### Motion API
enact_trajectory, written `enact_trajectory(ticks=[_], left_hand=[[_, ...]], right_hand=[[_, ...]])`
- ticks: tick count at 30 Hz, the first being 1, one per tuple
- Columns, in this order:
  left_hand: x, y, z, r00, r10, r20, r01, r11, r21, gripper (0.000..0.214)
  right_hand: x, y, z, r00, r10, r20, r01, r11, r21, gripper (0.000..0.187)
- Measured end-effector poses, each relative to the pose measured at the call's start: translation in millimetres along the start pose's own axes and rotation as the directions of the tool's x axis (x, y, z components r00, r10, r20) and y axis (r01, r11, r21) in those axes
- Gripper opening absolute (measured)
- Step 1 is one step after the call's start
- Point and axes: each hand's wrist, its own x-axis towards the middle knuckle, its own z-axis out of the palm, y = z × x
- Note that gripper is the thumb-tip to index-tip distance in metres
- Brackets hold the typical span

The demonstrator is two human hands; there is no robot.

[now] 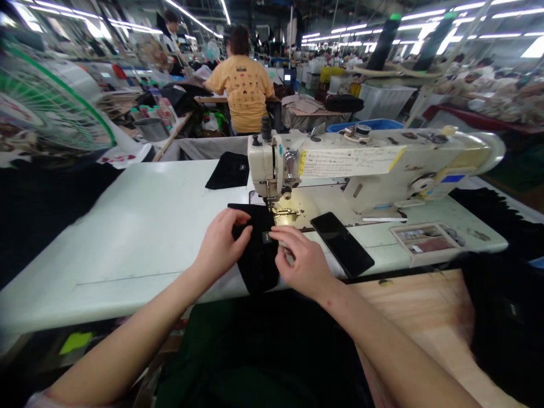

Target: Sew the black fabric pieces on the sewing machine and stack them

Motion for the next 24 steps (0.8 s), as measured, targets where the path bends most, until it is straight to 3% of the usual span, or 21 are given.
enact_trajectory(ticks=[2, 5, 9, 12, 16, 24], left_hand=[[-45.6, 11.4, -5.6, 0.994, 0.073, -0.078, -0.080, 0.993, -0.085, 0.012], [-94.4, 22.4, 2.3, 0.994, 0.104, -0.033, -0.103, 0.995, 0.010, 0.026], [-109.3, 21.0, 14.4, 0.989, 0.083, -0.125, -0.077, 0.996, 0.051, 0.008], [-107.0, 17.1, 9.1, 0.964, 0.071, -0.257, -0.090, 0.994, -0.062, 0.011], [-108.9, 17.7, -3.5, 0.928, 0.039, -0.370, -0.101, 0.984, -0.149, 0.012], [-113.4, 22.6, -9.4, 0.934, 0.072, -0.350, -0.136, 0.977, -0.161, 0.011]], right_hand=[[-11.0, -18.6, -8.6, 0.993, -0.078, 0.088, 0.075, 0.997, 0.032, 0.051], [-17.0, -33.7, -9.9, 0.938, -0.181, 0.295, 0.228, 0.964, -0.133, 0.059], [-7.4, -36.2, 0.5, 0.887, -0.209, 0.412, 0.348, 0.889, -0.297, 0.031], [0.3, -39.8, 4.1, 0.893, -0.242, 0.380, 0.361, 0.889, -0.282, 0.014], [1.3, -49.7, 3.9, 0.903, -0.333, 0.273, 0.399, 0.885, -0.241, 0.012], [-9.6, -56.9, 18.3, 0.889, -0.456, 0.046, 0.449, 0.848, -0.281, 0.013]])
